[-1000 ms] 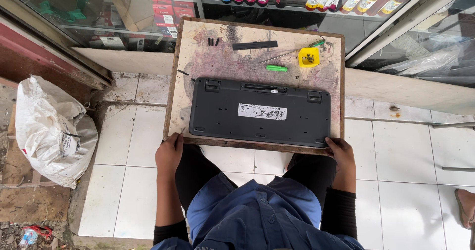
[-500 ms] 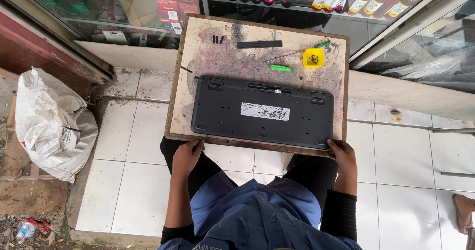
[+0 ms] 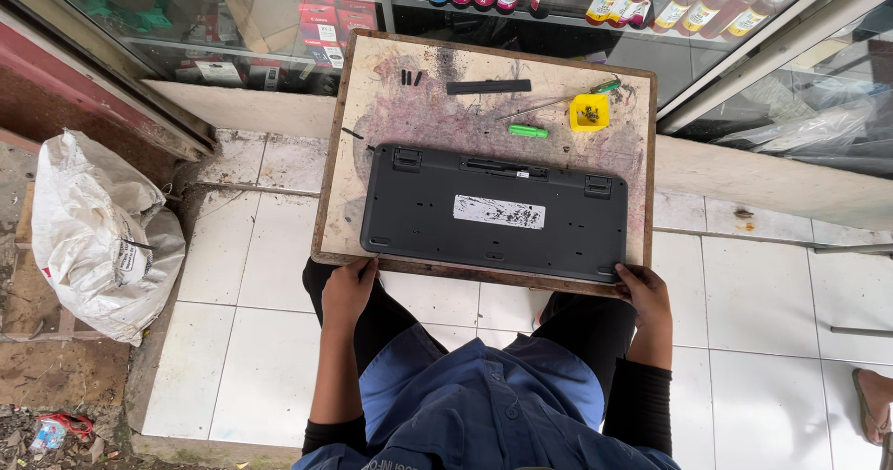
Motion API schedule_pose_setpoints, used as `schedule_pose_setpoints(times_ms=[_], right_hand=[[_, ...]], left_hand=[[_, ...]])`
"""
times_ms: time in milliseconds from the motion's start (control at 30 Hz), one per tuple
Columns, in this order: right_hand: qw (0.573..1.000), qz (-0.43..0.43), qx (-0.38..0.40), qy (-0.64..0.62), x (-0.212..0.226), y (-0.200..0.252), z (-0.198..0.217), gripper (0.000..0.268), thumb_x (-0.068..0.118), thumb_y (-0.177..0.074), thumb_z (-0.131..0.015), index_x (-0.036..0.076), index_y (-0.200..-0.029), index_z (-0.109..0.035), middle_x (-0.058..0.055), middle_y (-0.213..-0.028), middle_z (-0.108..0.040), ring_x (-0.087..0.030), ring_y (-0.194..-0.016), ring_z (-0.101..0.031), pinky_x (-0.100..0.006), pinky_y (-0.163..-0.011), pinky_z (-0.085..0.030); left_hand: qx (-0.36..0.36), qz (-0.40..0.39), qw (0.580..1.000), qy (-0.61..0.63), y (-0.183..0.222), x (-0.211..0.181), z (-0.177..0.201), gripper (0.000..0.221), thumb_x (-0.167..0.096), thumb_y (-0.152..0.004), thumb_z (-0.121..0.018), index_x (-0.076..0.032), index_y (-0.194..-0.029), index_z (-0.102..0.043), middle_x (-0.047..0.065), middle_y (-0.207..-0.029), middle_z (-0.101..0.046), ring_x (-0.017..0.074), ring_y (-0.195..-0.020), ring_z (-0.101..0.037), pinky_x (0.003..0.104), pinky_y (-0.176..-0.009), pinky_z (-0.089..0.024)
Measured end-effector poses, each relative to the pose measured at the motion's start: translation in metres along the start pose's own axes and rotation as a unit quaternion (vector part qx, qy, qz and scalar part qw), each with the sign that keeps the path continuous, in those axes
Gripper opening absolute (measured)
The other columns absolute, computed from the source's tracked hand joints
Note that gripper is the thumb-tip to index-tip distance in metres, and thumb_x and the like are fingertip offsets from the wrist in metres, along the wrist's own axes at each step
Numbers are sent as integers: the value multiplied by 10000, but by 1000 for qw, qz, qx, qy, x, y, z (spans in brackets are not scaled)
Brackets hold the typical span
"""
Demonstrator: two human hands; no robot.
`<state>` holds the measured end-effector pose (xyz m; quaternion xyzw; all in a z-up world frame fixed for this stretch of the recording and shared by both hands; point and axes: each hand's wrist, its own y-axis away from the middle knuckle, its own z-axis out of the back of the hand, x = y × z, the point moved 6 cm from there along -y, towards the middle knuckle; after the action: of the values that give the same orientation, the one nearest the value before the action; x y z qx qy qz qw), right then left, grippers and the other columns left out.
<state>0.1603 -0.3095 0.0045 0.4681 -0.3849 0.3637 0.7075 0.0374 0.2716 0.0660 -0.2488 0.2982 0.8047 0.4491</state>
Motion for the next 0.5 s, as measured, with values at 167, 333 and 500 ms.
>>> schedule_pose_setpoints(times_ms=[167, 333, 500], right_hand=[[1000, -2, -3, 1, 8, 7, -1, 533, 286, -892, -866, -101, -1176, -634, -232, -819, -628, -283, -702, -688, -279, -601, -542], [1000, -1, -1, 3, 11, 9, -1, 525, 290, -883, -870, -91, -1159, -638, -221, -801, -632, -280, -687, -692, -272, -580, -535], [1000, -7, 6, 1, 6, 8, -1, 494, 290, -884, -879, -61, -1151, -655, -222, -822, -653, -284, -700, -704, -280, -578, -534]], left_hand=[[-16, 0, 1000, -16, 6, -5, 1, 352, -346, -1054, -511, -120, -984, -771, 137, -776, -735, 369, -630, -671, 455, -557, -497], [-49, -6, 997, -55, 12, -9, 3, 341, -314, -1082, -495, -111, -1055, -768, 118, -813, -740, 336, -664, -696, 428, -581, -532], [-81, -51, 984, -153, 5, -11, 12, 260, -323, -1053, -576, -155, -1071, -774, 79, -833, -742, 324, -675, -707, 438, -580, -577]])
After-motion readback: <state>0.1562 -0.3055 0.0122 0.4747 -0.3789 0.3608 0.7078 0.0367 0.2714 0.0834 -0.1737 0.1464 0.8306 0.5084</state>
